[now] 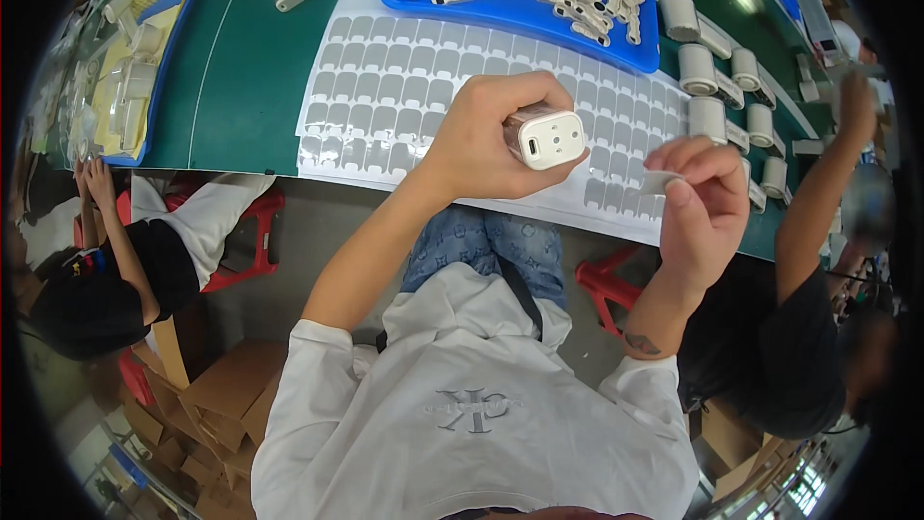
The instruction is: The person repeatedly picks up a white cylindrical device and a small white plastic cap from a blue tray. They insert the cap into the device's port, press it to secure it, and then place the assembled unit onto a green table. This process is repeated continuously throughout the video.
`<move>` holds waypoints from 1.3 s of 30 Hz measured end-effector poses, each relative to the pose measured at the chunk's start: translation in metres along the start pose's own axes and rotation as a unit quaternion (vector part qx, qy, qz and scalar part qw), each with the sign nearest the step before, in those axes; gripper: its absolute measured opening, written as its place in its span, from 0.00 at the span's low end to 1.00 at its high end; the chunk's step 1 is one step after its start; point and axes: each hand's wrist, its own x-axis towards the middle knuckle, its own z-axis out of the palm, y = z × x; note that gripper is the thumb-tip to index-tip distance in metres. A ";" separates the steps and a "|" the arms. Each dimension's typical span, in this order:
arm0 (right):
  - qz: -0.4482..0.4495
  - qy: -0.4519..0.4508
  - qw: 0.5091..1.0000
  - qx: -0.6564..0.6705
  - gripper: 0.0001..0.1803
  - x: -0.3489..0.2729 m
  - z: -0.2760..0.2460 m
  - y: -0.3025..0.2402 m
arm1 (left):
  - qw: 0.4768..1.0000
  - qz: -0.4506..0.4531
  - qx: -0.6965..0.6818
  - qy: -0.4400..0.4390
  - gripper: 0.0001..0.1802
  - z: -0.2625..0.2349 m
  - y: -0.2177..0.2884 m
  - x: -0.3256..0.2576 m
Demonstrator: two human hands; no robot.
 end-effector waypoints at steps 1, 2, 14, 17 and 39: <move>-0.002 0.006 1.000 0.019 0.18 0.006 0.014 -0.002 | 1.000 0.005 0.006 -0.005 0.15 0.000 -0.001 -0.001; -0.004 0.009 0.999 0.039 0.20 0.011 0.028 -0.002 | 1.000 0.010 0.014 -0.006 0.16 -0.001 0.000 -0.002; -0.021 -0.031 0.999 -0.033 0.26 0.022 0.058 0.012 | 1.000 -0.009 0.010 0.016 0.18 -0.004 -0.001 -0.003; -0.039 -0.043 0.997 -0.044 0.26 0.024 0.057 0.015 | 1.000 -0.002 0.021 0.012 0.18 -0.004 0.001 -0.001; 0.007 -0.029 0.998 -0.055 0.28 0.022 0.065 0.007 | 0.999 0.028 0.022 0.005 0.18 -0.006 -0.003 -0.005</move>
